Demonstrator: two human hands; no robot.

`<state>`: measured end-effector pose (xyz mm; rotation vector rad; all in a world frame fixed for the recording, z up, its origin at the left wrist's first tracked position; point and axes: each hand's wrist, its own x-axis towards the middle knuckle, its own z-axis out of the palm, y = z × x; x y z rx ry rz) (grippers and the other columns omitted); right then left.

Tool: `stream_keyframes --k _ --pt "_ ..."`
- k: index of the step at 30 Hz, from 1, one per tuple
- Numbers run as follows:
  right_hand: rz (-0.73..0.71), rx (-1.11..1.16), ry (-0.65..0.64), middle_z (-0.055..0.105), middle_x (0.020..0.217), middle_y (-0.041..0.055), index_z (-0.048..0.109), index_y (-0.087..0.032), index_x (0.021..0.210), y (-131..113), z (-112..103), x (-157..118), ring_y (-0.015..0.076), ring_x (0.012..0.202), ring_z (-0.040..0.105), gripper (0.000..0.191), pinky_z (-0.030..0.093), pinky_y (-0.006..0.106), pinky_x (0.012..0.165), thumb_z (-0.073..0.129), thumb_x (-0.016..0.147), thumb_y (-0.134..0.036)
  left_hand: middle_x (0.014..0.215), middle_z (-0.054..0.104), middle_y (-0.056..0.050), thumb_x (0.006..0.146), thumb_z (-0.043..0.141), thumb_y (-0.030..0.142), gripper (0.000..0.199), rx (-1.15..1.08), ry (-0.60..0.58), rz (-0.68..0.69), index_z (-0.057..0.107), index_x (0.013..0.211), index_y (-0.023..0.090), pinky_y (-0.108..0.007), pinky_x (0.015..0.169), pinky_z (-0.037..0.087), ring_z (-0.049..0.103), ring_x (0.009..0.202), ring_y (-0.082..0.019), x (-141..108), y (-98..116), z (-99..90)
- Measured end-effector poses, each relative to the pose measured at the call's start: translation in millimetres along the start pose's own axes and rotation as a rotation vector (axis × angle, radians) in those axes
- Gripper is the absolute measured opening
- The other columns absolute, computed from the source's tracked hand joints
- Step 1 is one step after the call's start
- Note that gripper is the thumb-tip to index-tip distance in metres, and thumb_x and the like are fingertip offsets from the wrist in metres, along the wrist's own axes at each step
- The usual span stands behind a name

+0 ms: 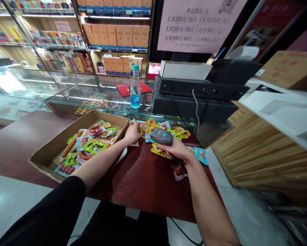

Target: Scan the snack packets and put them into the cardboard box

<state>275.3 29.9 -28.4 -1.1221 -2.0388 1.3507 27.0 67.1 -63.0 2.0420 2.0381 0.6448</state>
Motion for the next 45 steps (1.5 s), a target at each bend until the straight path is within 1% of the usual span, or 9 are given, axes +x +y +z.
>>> stream_keyframes --k 7,13,19,22,26,29,34,41,45 --pt "0.006 -0.014 0.004 0.05 0.046 -0.004 0.063 -0.018 0.084 -1 0 0 0.01 0.039 0.043 0.026 0.038 0.024 0.04 0.066 0.082 -0.044 0.098 0.069 -0.011 0.078 0.066 0.033 0.06 0.178 -0.023 0.076 0.047 0.134 0.023 -0.035 0.08 0.049 0.065 0.095 -0.029 -9 9 -0.6" --pt "0.048 0.022 0.037 0.05 0.045 -0.0034 0.062 -0.019 0.078 2 0 1 0.0103 0.036 0.043 0.029 0.038 0.024 0.038 0.066 0.081 -0.047 0.111 0.064 -0.014 0.077 0.068 0.037 0.06 0.106 0.0 0.025 0.048 0.131 0.018 -0.032 0.085 0.047 0.062 0.103 -0.026 -8 11 1.2" --pt "0.023 0.034 0.023 0.049 0.044 -0.0043 0.059 -0.019 0.077 2 1 0 0.0096 0.036 0.043 0.028 0.039 0.023 0.038 0.067 0.08 -0.045 0.104 0.068 -0.011 0.074 0.07 0.031 0.063 0.062 -0.012 0.079 0.049 0.132 0.018 -0.035 0.091 0.045 0.059 0.105 -0.027 -13 14 10.7" --pt "0.018 0.04 0.015 0.049 0.044 -0.0042 0.058 -0.019 0.077 3 1 0 0.0097 0.036 0.043 0.029 0.038 0.023 0.038 0.067 0.081 -0.046 0.094 0.07 -0.006 0.067 0.075 0.027 0.065 -0.101 0.005 0.001 0.052 0.128 0.019 -0.033 0.089 0.046 0.06 0.102 -0.025 -13 14 12.3" --pt "0.049 0.037 0.037 0.049 0.045 -0.0034 0.059 -0.019 0.076 3 0 0 0.0099 0.036 0.043 0.03 0.038 0.023 0.037 0.066 0.081 -0.047 0.089 0.071 -0.005 0.067 0.074 0.024 0.042 -0.304 -0.01 -0.165 0.066 0.108 0.016 -0.027 0.078 0.05 0.065 0.085 -0.019 -5 10 5.7" --pt "0.045 0.05 0.045 0.049 0.045 -0.0032 0.059 -0.019 0.076 -1 0 -1 0.0104 0.036 0.043 0.029 0.038 0.024 0.036 0.066 0.081 -0.047 0.084 0.072 -0.004 0.068 0.071 0.023 0.026 -0.388 -0.036 -0.182 0.072 0.094 0.015 -0.025 0.073 0.05 0.066 0.078 -0.017 -2 9 -2.3" --pt "0.018 0.083 0.078 0.047 0.044 -0.0031 0.057 -0.02 0.07 -14 1 -6 0.0096 0.035 0.04 0.033 0.035 0.024 0.036 0.066 0.08 -0.05 0.072 0.07 -0.003 0.066 0.071 0.022 0.024 -0.362 -0.086 -0.169 0.073 0.089 0.014 -0.024 0.068 0.049 0.065 0.071 -0.018 -7 14 -12.6" --pt "0.002 0.126 0.084 0.051 0.048 -0.0034 0.058 -0.02 0.08 -19 3 -6 0.0089 0.036 0.038 0.035 0.033 0.023 0.037 0.068 0.077 -0.053 0.067 0.067 -0.004 0.064 0.072 0.022 0.014 -0.258 -0.1 -0.122 0.07 0.073 0.013 -0.025 0.064 0.047 0.064 0.073 -0.021 -8 15 -12.7" --pt "-0.011 0.113 0.072 0.054 0.05 -0.0022 0.06 -0.019 0.087 -17 2 -5 0.0093 0.037 0.04 0.034 0.034 0.023 0.036 0.068 0.078 -0.051 0.075 0.071 -0.002 0.067 0.07 0.022 0.021 -0.36 -0.129 -0.134 0.073 0.086 0.015 -0.023 0.062 0.048 0.064 0.07 -0.017 -9 13 -9.3"
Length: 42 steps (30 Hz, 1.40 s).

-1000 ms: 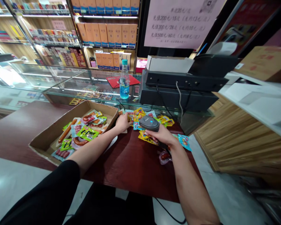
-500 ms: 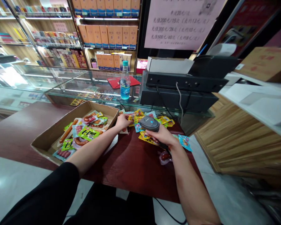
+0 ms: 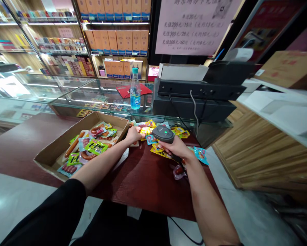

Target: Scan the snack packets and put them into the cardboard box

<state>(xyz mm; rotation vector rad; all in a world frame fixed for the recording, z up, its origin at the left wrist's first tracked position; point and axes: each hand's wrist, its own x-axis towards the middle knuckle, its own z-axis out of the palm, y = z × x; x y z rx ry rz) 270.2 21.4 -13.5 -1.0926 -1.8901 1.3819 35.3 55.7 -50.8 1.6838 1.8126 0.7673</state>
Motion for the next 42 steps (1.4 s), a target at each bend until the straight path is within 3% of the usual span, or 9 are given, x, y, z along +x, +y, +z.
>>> stream_keyframes --k 5,9,14,18,22,26,30,35,42 --pt "-0.012 -0.008 -0.001 0.055 0.052 -0.0016 0.061 -0.02 0.088 2 -1 0 0.0095 0.037 0.041 0.032 0.036 0.024 0.037 0.068 0.079 -0.049 0.079 0.073 -0.003 0.065 0.072 0.022 0.028 -0.011 0.026 -0.03 0.076 0.092 0.017 -0.023 0.067 0.049 0.066 0.075 -0.018 -1 2 0.4" --pt "0.017 -0.006 0.003 0.051 0.048 -0.0026 0.06 -0.019 0.08 5 -1 1 0.0096 0.037 0.041 0.031 0.035 0.023 0.036 0.067 0.079 -0.05 0.082 0.074 -0.002 0.067 0.071 0.026 0.03 -0.046 0.063 0.039 0.075 0.095 0.017 -0.023 0.069 0.05 0.067 0.077 -0.017 -1 9 -18.4" --pt "0.033 -0.025 0.009 0.05 0.045 -0.0031 0.06 -0.019 0.076 8 1 1 0.01 0.037 0.041 0.035 0.037 0.023 0.036 0.069 0.076 -0.052 0.087 0.075 -0.003 0.067 0.071 0.032 0.036 -0.092 0.086 0.111 0.073 0.1 0.015 -0.024 0.072 0.052 0.068 0.08 -0.018 -16 11 -87.6" --pt "0.038 -0.039 0.009 0.052 0.047 -0.0019 0.06 -0.019 0.074 15 1 3 0.0103 0.037 0.043 0.035 0.036 0.023 0.036 0.069 0.076 -0.053 0.084 0.075 -0.003 0.064 0.073 0.037 0.045 0.034 0.19 0.04 0.071 0.105 0.017 -0.026 0.073 0.053 0.069 0.08 -0.02 -44 -8 -153.6" --pt "0.011 -0.071 -0.01 0.053 0.047 -0.0015 0.061 -0.019 0.076 23 1 7 0.0105 0.036 0.041 0.034 0.037 0.024 0.036 0.066 0.079 -0.052 0.092 0.074 -0.006 0.066 0.071 0.04 0.05 0.196 0.346 -0.006 0.069 0.111 0.018 -0.027 0.078 0.053 0.068 0.084 -0.02 -62 -33 -187.1" --pt "0.01 -0.057 -0.012 0.051 0.045 -0.0024 0.06 -0.019 0.073 22 2 7 0.0105 0.036 0.042 0.034 0.037 0.024 0.036 0.067 0.078 -0.052 0.094 0.073 -0.004 0.071 0.067 0.039 0.041 0.26 0.341 0.069 0.07 0.106 0.02 -0.028 0.08 0.052 0.067 0.081 -0.017 -64 -32 -171.8" --pt "0.036 -0.001 -0.016 0.057 0.052 -0.0003 0.059 -0.019 0.073 16 3 5 0.0097 0.037 0.043 0.035 0.036 0.023 0.035 0.069 0.077 -0.052 0.097 0.073 -0.005 0.073 0.067 0.036 0.036 0.269 0.237 0.146 0.071 0.104 0.019 -0.026 0.08 0.051 0.066 0.084 -0.018 -56 -7 -128.1" --pt "0.003 -0.047 0.001 0.05 0.044 -0.0037 0.059 -0.019 0.074 12 3 3 0.0103 0.036 0.043 0.031 0.037 0.023 0.037 0.069 0.078 -0.048 0.102 0.071 -0.01 0.077 0.064 0.034 0.038 0.44 0.067 0.292 0.068 0.112 0.019 -0.03 0.085 0.05 0.066 0.093 -0.023 -45 18 -71.4" --pt "-0.032 -0.147 -0.01 0.051 0.044 -0.0029 0.063 -0.019 0.078 14 -1 2 0.0107 0.037 0.046 0.031 0.038 0.023 0.039 0.062 0.085 -0.049 0.1 0.068 -0.024 0.083 0.058 0.028 0.028 0.827 -0.141 0.135 0.068 0.102 0.01 -0.04 0.085 0.05 0.066 0.098 -0.034 -49 20 -29.3"
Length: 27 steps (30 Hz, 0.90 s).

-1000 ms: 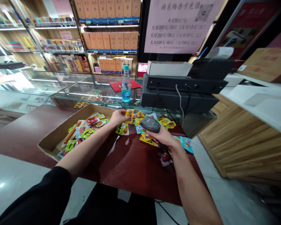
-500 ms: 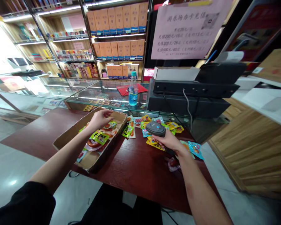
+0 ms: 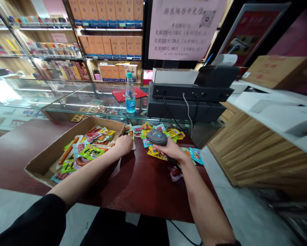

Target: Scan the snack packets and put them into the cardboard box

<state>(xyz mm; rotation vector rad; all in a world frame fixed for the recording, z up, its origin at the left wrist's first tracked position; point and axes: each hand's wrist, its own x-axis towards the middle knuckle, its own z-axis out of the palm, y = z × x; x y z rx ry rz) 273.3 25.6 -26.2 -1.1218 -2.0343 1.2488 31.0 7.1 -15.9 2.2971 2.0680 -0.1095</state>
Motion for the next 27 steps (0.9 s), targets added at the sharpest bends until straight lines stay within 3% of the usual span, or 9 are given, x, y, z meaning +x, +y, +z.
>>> stream_keyframes --k 3,7,11,16,21,27 --pt "0.013 -0.005 -0.002 0.052 0.045 -0.0026 0.064 -0.018 0.081 0 0 0 0.0109 0.038 0.046 0.029 0.038 0.023 0.039 0.062 0.085 -0.047 0.099 0.068 -0.025 0.081 0.057 0.017 0.021 0.035 -0.069 0.007 0.068 0.097 0.009 -0.039 0.085 0.05 0.066 0.1 -0.034 -1 1 5.4" --pt "0.0 0.0 -0.004 0.05 0.043 -0.0037 0.063 -0.018 0.081 -3 1 1 0.0098 0.037 0.043 0.028 0.037 0.022 0.039 0.064 0.083 -0.045 0.103 0.067 -0.022 0.081 0.051 0.01 0.027 0.054 -0.079 0.002 0.065 0.104 0.01 -0.037 0.084 0.051 0.066 0.1 -0.032 -2 -3 9.5" --pt "0.006 0.017 -0.008 0.051 0.045 -0.0037 0.063 -0.017 0.082 -3 2 2 0.0096 0.038 0.044 0.028 0.037 0.022 0.039 0.067 0.081 -0.045 0.105 0.067 -0.018 0.082 0.047 0.009 0.03 0.017 -0.028 0.01 0.06 0.109 0.011 -0.034 0.085 0.05 0.066 0.099 -0.027 -3 -9 12.6" --pt "0.055 0.052 -0.006 0.052 0.046 -0.0028 0.063 -0.018 0.08 5 3 4 0.0107 0.037 0.045 0.031 0.039 0.024 0.039 0.068 0.079 -0.048 0.098 0.07 -0.013 0.082 0.051 0.016 0.023 -0.177 0.114 -0.015 0.062 0.102 0.015 -0.031 0.081 0.049 0.067 0.093 -0.025 -3 -14 10.9" --pt "0.048 0.064 -0.014 0.05 0.046 -0.0039 0.062 -0.018 0.082 9 3 5 0.0099 0.037 0.042 0.032 0.036 0.023 0.038 0.068 0.078 -0.049 0.091 0.07 -0.006 0.075 0.064 0.021 0.02 -0.579 0.266 -0.068 0.064 0.094 0.017 -0.03 0.08 0.05 0.066 0.086 -0.02 6 -14 12.5" --pt "0.032 0.061 -0.009 0.05 0.045 -0.004 0.061 -0.017 0.08 6 4 3 0.0098 0.038 0.043 0.03 0.038 0.023 0.039 0.067 0.08 -0.047 0.077 0.063 -0.002 0.067 0.079 0.021 0.029 -1.443 0.047 -0.201 0.057 0.085 0.014 -0.031 0.063 0.057 0.063 0.066 -0.014 17 -5 24.3"
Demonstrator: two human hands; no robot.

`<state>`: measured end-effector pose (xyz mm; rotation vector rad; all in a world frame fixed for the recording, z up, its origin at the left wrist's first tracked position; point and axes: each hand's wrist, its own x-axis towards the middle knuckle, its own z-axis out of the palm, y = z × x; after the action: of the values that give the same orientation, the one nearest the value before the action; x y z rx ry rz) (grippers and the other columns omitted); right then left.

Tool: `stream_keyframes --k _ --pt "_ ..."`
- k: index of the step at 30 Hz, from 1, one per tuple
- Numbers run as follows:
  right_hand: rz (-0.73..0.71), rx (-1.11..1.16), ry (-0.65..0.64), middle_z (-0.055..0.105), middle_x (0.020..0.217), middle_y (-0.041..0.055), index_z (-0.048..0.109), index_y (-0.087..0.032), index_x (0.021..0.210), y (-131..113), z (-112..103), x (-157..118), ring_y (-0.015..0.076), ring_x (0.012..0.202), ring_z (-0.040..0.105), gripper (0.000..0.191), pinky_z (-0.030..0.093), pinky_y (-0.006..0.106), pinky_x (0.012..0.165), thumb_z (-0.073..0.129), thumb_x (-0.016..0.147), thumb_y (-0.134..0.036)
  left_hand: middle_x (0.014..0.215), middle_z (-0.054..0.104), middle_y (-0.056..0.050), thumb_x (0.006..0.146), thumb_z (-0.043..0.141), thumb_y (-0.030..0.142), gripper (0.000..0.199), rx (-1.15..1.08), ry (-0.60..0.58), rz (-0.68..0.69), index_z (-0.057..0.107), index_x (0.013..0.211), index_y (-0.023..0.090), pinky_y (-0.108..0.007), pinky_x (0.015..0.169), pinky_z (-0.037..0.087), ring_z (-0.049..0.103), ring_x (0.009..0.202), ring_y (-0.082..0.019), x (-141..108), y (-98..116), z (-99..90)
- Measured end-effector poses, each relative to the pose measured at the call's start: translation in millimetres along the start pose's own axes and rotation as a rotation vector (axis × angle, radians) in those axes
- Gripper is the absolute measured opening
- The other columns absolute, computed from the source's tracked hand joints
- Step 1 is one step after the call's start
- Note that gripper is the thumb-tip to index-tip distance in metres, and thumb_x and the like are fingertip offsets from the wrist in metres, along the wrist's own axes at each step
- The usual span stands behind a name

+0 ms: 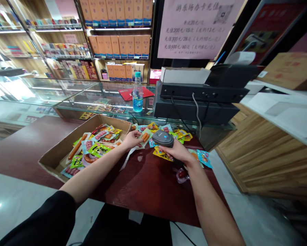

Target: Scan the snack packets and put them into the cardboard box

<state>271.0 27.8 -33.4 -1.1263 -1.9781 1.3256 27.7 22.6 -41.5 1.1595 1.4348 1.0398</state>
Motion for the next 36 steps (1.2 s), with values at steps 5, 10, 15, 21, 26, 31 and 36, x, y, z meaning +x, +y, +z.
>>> stream_keyframes --k 5,10,15,21,26,31,36 --pt "-0.003 -0.012 0.016 0.052 0.047 -0.0035 0.063 -0.017 0.085 -7 1 -2 0.01 0.038 0.044 0.029 0.038 0.023 0.039 0.068 0.079 -0.045 0.068 0.061 0.0 0.066 0.078 0.008 0.028 -0.119 -0.043 -0.059 0.055 0.081 0.012 -0.029 0.057 0.058 0.062 0.058 -0.011 -3 1 7.8" --pt "0.006 -0.006 0.013 0.051 0.046 -0.003 0.063 -0.017 0.084 -9 1 -3 0.0101 0.038 0.044 0.028 0.037 0.023 0.039 0.069 0.078 -0.044 0.073 0.063 -0.002 0.067 0.075 0.007 0.025 -0.113 -0.058 -0.06 0.055 0.082 0.012 -0.03 0.06 0.058 0.062 0.06 -0.012 -2 3 7.9" --pt "-0.004 -0.005 0.02 0.05 0.046 -0.004 0.062 -0.017 0.084 -12 1 -3 0.0097 0.037 0.043 0.027 0.037 0.022 0.038 0.068 0.079 -0.043 0.083 0.066 -0.004 0.07 0.068 0.012 0.017 0.314 0.035 0.202 0.059 0.084 0.015 -0.035 0.071 0.056 0.064 0.073 -0.017 -5 2 0.6" --pt "-0.023 -0.038 0.02 0.051 0.044 -0.0035 0.063 -0.017 0.082 -8 0 -1 0.0103 0.037 0.044 0.026 0.038 0.023 0.039 0.065 0.081 -0.043 0.099 0.063 -0.009 0.071 0.073 0.033 0.029 0.948 -0.002 0.511 0.067 0.095 0.018 -0.036 0.091 0.048 0.06 0.099 -0.025 -11 -3 -4.4" --pt "0.002 -0.041 -0.003 0.051 0.044 -0.0032 0.063 -0.017 0.081 -5 -1 -2 0.0099 0.037 0.043 0.028 0.038 0.023 0.038 0.066 0.08 -0.044 0.105 0.063 -0.013 0.077 0.068 0.033 0.033 1.144 -0.037 0.461 0.065 0.104 0.015 -0.037 0.095 0.044 0.057 0.105 -0.027 -9 -5 -3.7" --pt "-0.051 -0.074 -0.006 0.056 0.049 -0.0021 0.066 -0.018 0.091 -14 0 -5 0.0132 0.043 0.051 0.028 0.043 0.025 0.043 0.069 0.077 -0.042 0.087 0.067 -0.008 0.071 0.07 0.025 0.02 0.986 -0.015 0.345 0.066 0.088 0.017 -0.029 0.078 0.047 0.062 0.086 -0.022 -1 -8 -7.4" --pt "-0.122 -0.083 0.023 0.065 0.064 0.0027 0.067 -0.018 0.098 -22 1 -6 0.0215 0.067 0.063 0.032 0.052 0.031 0.058 0.071 0.074 -0.039 0.068 0.064 0.0 0.071 0.067 0.032 0.019 0.639 0.09 0.201 0.067 0.083 0.017 -0.022 0.06 0.042 0.059 0.065 -0.015 6 -5 -9.4"
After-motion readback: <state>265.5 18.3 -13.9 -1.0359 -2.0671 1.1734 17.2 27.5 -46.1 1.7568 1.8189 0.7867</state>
